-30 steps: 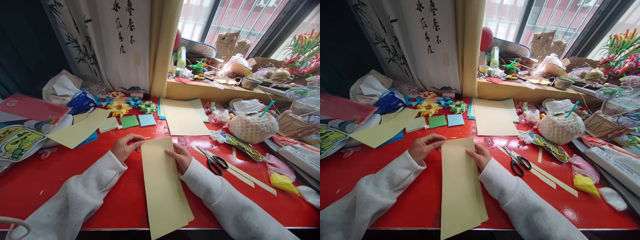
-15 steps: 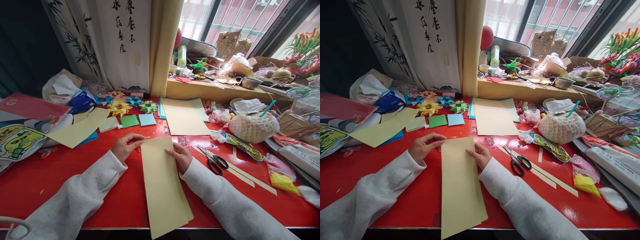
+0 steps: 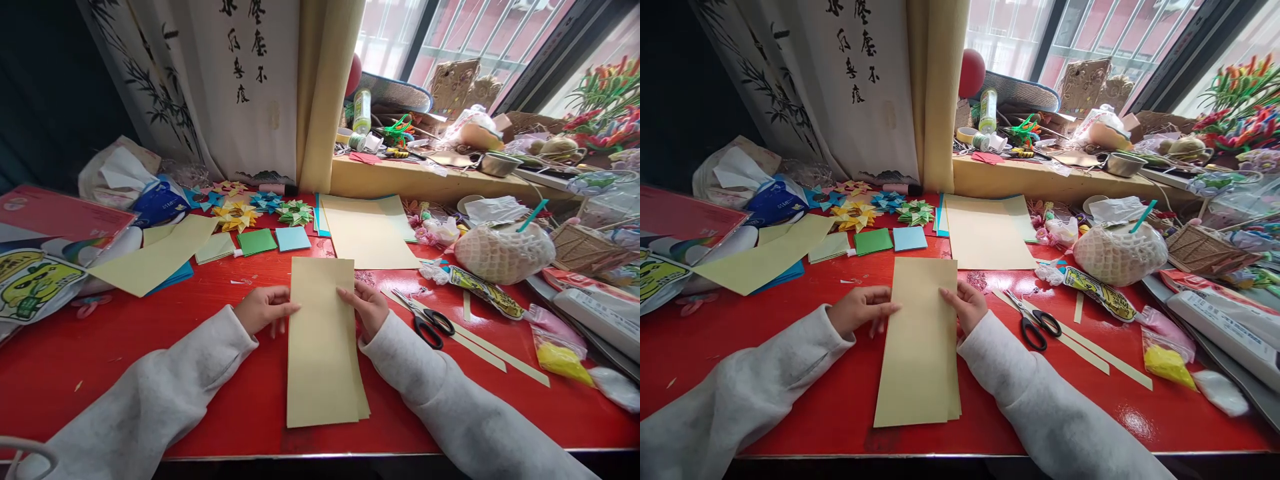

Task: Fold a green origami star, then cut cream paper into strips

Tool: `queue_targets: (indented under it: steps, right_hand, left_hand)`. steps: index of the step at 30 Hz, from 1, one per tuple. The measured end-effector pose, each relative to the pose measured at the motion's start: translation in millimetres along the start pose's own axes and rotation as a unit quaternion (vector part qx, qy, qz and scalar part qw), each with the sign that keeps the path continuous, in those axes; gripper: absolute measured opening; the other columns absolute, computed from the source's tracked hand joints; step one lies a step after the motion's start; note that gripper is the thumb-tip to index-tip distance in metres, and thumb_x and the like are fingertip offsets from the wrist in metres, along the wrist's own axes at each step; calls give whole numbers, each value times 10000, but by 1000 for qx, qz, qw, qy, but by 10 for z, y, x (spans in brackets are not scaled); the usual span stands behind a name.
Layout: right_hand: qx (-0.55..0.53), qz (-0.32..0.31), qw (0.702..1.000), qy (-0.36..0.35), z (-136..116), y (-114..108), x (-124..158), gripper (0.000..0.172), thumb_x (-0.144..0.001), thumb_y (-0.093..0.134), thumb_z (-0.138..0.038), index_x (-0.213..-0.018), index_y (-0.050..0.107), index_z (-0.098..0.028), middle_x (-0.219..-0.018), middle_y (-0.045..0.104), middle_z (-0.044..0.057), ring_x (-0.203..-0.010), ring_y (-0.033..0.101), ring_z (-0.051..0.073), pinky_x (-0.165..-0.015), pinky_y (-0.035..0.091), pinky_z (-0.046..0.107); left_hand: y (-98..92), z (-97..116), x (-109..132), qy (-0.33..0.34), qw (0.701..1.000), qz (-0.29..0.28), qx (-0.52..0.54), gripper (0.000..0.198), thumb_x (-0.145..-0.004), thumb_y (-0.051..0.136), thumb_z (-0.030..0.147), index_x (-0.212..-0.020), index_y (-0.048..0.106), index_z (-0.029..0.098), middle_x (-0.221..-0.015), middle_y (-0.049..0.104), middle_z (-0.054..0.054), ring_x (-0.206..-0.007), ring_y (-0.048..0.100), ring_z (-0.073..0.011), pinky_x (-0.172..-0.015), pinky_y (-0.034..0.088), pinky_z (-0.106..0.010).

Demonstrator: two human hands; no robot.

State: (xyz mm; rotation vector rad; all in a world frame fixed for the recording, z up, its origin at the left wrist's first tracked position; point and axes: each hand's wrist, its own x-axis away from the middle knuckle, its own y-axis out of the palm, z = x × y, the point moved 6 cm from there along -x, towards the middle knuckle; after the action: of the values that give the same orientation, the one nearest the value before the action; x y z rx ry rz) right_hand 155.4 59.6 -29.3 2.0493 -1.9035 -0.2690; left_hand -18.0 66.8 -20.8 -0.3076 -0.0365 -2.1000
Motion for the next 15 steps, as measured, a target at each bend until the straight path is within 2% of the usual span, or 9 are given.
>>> queue_targets:
  steps: [1,3,7,9,11,13,15]
  right_hand:
    - [-2,-1,1000,2,-2,-2,-4,287,-655,662,-279,-920,609,-183,-844,679,40,-769,632,203,-716,491,351]
    - [-3,-19,1000,25,22,28,-1,312,-654,663,-274,-946,601,-181,-842,679,46,-759,634,207,-710,491,364]
    - [7,-55,994,91,107,117,39,294,-614,689,-289,-863,628,-146,-780,683,60,-683,638,201,-653,496,348]
    - [13,-50,994,100,121,125,53,279,-599,695,-304,-813,637,-135,-749,684,60,-655,636,194,-629,497,334]
    - [14,-32,996,87,108,108,52,280,-590,698,-315,-796,639,-135,-736,685,55,-642,634,188,-619,498,326]
    - [16,-17,997,71,89,87,40,283,-585,700,-321,-793,638,-140,-731,684,46,-635,633,181,-621,499,320]
    - [18,-12,998,60,73,78,27,288,-588,697,-328,-801,635,-144,-730,683,40,-640,632,178,-626,498,315]
  left_hand:
    - [21,1,0,3,1000,-9,-3,261,-697,587,364,-793,552,124,-511,540,18,-392,501,-92,-329,419,-193]
    - [-9,20,-7,16,1000,13,7,241,-682,600,358,-717,555,123,-484,526,22,-406,509,-94,-337,427,-189]
    - [-187,63,-20,31,994,100,42,275,-636,644,345,-769,558,120,-502,526,31,-413,517,-95,-313,416,-181]
    - [-227,73,-20,35,991,117,47,285,-643,640,348,-792,548,122,-513,533,32,-404,515,-92,-305,409,-177]
    - [-185,64,-22,30,994,91,44,316,-652,632,359,-847,534,131,-548,560,26,-395,520,-96,-294,402,-182]
    - [-88,32,-21,12,998,42,34,355,-655,630,365,-907,526,136,-567,583,21,-383,521,-98,-293,399,-186]
    - [-8,-8,-11,-10,1000,10,21,352,-661,626,364,-912,545,130,-510,571,29,-359,502,-92,-298,385,-180]
